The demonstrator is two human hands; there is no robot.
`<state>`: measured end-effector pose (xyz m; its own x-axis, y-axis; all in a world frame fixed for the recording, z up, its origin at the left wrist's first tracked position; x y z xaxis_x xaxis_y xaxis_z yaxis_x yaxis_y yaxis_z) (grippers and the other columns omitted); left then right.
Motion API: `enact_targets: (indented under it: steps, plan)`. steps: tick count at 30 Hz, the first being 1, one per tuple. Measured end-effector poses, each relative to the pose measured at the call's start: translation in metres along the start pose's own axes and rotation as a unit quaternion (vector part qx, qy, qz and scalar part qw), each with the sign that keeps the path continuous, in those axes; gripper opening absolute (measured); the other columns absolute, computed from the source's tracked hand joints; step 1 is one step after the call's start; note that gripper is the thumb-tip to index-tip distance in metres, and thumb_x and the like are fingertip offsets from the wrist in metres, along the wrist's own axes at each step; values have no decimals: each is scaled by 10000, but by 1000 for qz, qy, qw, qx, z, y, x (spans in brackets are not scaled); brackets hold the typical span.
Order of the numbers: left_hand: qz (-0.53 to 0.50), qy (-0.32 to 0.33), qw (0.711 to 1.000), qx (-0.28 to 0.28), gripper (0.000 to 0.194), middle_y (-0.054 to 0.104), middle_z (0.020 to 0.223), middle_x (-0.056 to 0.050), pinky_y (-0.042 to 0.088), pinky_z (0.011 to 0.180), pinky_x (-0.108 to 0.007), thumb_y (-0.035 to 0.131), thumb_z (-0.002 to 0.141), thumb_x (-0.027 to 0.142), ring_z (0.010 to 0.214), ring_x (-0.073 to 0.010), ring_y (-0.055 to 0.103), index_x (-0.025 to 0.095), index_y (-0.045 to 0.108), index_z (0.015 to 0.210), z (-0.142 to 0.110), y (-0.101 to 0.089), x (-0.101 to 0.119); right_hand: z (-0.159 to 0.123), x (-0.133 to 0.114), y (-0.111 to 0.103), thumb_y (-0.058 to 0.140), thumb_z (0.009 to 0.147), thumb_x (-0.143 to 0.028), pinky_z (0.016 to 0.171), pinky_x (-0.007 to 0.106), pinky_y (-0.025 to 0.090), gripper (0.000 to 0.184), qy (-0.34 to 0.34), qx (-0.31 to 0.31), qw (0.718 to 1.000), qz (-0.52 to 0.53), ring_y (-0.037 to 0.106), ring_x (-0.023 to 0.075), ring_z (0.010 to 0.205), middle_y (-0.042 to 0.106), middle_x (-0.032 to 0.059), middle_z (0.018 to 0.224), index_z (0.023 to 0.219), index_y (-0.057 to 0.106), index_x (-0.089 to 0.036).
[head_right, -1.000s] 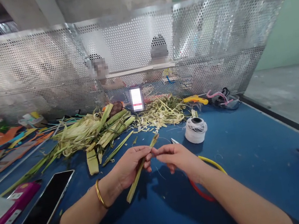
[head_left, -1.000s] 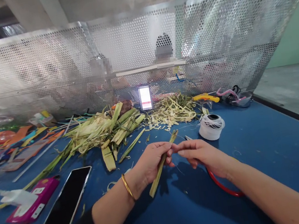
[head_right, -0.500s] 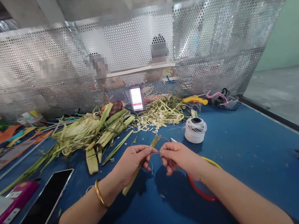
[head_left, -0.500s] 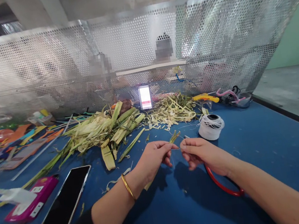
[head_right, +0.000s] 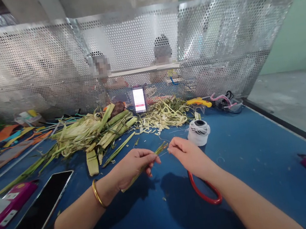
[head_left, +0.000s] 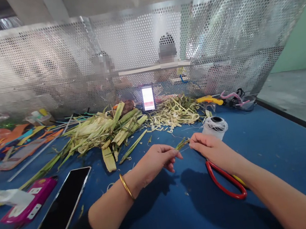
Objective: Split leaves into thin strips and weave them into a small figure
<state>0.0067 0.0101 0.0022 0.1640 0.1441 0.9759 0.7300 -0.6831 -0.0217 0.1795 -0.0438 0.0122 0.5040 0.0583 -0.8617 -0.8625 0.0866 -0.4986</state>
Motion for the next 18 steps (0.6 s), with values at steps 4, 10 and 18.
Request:
enact_targets:
  steps: [4, 10, 18]
  plan:
    - [-4, -13, 1000, -10, 213, 480, 512, 32, 458, 505, -224, 603, 744, 328, 456, -80, 454, 130, 659, 689, 1, -1, -1, 2, 6, -1, 428, 850, -361, 531, 254, 326, 221, -35, 41, 995, -86, 408, 132, 564, 429, -38, 576, 685, 454, -216]
    - [91, 12, 996, 14, 220, 462, 536, 50, 439, 502, -220, 551, 767, 314, 440, -77, 464, 130, 633, 680, 1, -4, 3, -3, 0, -1, 413, 889, -305, 502, 243, 324, 195, -106, 89, 974, -180, 461, 134, 525, 498, -30, 565, 721, 458, -217]
    - [336, 47, 940, -23, 203, 497, 513, 32, 361, 527, -214, 501, 776, 205, 507, -110, 489, 163, 670, 672, -5, -1, 5, -12, -13, 4, 363, 926, -263, 526, 250, 317, 191, -246, 23, 931, -269, 502, 141, 559, 576, 10, 680, 800, 496, -208]
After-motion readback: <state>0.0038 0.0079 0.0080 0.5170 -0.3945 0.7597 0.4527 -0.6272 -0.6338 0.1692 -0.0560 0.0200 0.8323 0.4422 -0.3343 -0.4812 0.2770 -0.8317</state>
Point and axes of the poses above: each hand's wrist, its own z-axis towards the middle knuckle, its own y-axis out of the palm, x = y × z, the point moved 2 cm from there along z, towards the middle knuckle
